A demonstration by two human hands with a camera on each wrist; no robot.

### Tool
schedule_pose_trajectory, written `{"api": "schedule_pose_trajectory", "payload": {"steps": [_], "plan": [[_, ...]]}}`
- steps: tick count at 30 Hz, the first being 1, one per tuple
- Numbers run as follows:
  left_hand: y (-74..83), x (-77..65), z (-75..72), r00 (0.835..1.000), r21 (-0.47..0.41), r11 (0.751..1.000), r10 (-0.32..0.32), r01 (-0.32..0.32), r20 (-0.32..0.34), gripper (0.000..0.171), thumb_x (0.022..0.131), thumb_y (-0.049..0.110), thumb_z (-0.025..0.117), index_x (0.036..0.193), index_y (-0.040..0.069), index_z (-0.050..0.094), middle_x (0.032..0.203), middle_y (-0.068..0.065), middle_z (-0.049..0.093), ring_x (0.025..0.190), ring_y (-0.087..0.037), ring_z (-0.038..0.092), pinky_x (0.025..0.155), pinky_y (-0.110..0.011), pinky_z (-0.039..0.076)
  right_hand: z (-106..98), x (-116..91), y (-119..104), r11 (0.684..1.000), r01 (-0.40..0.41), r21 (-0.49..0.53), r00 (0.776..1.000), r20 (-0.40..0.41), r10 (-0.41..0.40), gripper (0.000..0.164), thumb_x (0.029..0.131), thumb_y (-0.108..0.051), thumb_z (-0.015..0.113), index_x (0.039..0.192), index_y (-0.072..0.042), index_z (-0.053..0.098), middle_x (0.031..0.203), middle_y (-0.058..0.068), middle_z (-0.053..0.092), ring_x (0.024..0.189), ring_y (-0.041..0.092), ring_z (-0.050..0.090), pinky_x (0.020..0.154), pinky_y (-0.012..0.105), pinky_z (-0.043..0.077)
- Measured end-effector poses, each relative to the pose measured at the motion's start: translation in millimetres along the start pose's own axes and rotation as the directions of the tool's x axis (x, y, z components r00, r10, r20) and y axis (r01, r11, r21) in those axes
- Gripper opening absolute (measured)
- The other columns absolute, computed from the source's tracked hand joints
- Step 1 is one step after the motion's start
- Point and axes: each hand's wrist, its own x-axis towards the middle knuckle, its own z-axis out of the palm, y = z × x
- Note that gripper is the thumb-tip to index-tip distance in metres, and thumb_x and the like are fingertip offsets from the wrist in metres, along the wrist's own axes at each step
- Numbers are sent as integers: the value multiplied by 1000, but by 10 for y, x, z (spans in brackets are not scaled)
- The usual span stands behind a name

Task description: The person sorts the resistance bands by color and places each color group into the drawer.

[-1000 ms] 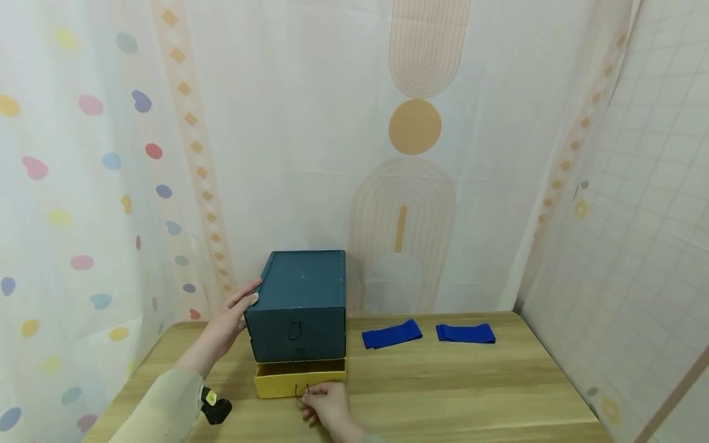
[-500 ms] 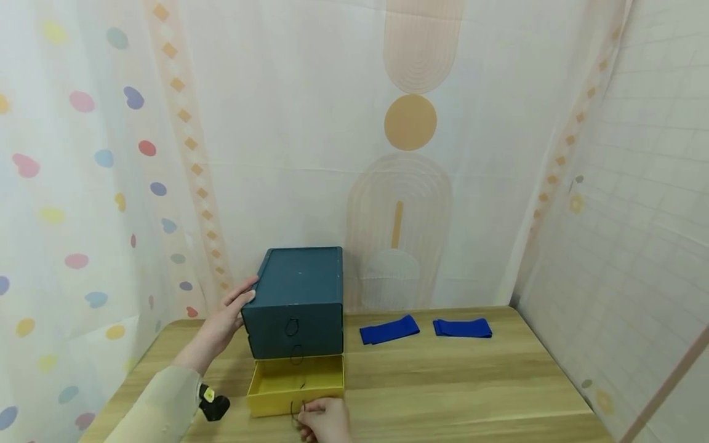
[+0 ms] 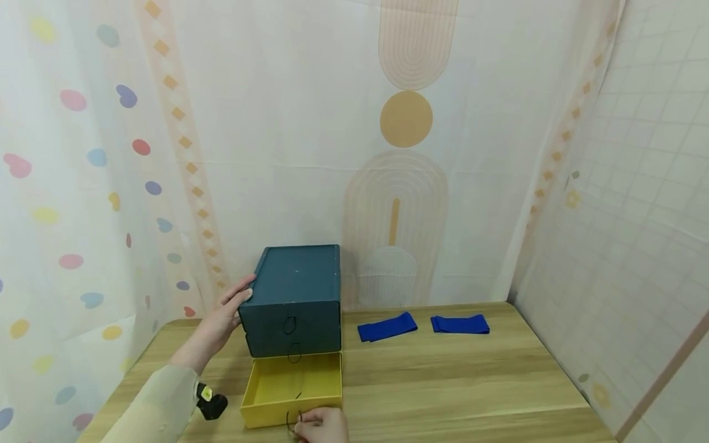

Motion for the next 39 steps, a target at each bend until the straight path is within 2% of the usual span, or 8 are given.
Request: {"api": "schedule_pose_trajectory", "payload": {"steps": [11, 20, 31, 39], "plan": [[24, -17, -16, 1000, -13, 1000, -2, 2, 6, 54, 103, 33, 48, 153, 21, 32, 160, -8, 16, 142, -30, 24, 112, -56, 20, -5, -89, -9, 999, 16, 32, 1000, 22, -17, 6, 81, -3, 75, 84, 2, 74, 77, 6, 71, 70, 14, 68, 63, 31, 55], [10, -4, -12, 1000, -16, 1000, 1, -1, 9, 54, 103, 33, 48, 154, 21, 32, 160, -9, 16, 141, -29, 24, 112, -55, 20, -15, -92, 4, 999, 32, 11, 999, 34, -32, 8, 81, -5, 75, 84, 3, 75, 76, 7, 71, 70, 15, 68, 64, 31, 56], [-33, 19, -16, 1000, -31, 999, 13, -12, 18, 56, 102, 35, 50, 154, 20, 32, 160, -7, 17, 139, -29, 28, 112, -53, 24, -6, -109, -15, 999, 6, -39, 1000, 14, -6, 9, 80, -9, 77, 83, 0, 76, 74, 2, 70, 69, 12, 66, 63, 30, 55], [-49, 27, -11, 1000, -33, 999, 10, -9, 15, 59, 101, 37, 51, 154, 20, 31, 160, -7, 17, 140, -28, 27, 112, -52, 25, -17, -134, 22, 998, 41, -41, 999, 21, -40, 9, 80, -10, 78, 82, -1, 76, 74, 3, 71, 67, 13, 67, 62, 29, 55]]}}
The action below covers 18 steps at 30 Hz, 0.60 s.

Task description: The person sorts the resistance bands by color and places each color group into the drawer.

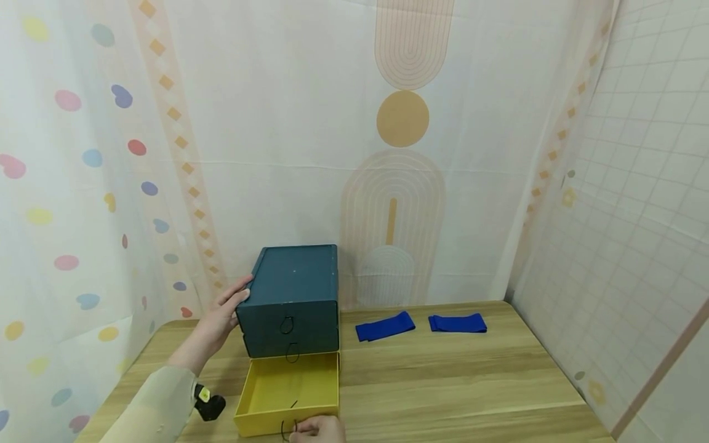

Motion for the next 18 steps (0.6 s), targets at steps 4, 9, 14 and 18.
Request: {"api": "schedule_pose_trajectory", "payload": {"steps": [4, 9, 14, 18], "plan": [[-2, 3, -1, 1000, 2, 1000, -5, 5, -1, 59, 101, 38, 51, 154, 21, 31, 160, -6, 17, 138, -28, 30, 112, -51, 26, -1, 3, 15, 1000, 4, 5, 1000, 6, -4, 11, 81, -11, 77, 83, -1, 77, 74, 3, 71, 67, 13, 66, 62, 30, 55], [7, -2, -5, 1000, 6, 1000, -6, 6, 1, 58, 101, 38, 51, 154, 21, 31, 160, -6, 16, 140, -28, 27, 112, -52, 25, -13, 10, 17, 1000, 21, -16, 1000, 13, -21, 12, 82, -13, 76, 84, -1, 77, 75, 3, 71, 68, 13, 66, 64, 30, 55], [26, -21, -6, 1000, 13, 1000, -8, 8, 0, 59, 101, 40, 51, 154, 22, 31, 160, -4, 16, 142, -27, 22, 112, -55, 21, -10, -16, 16, 997, 76, -19, 997, 19, -75, 12, 82, -11, 77, 84, 1, 77, 75, 7, 72, 68, 14, 68, 64, 30, 55], [39, -30, -3, 1000, 14, 1000, -10, 10, -1, 59, 101, 40, 51, 154, 23, 32, 160, -3, 16, 143, -27, 20, 113, -56, 19, -12, -34, 11, 995, 99, -18, 995, 22, -99, 13, 81, -10, 78, 84, 2, 76, 75, 9, 72, 69, 15, 69, 64, 30, 56]]}}
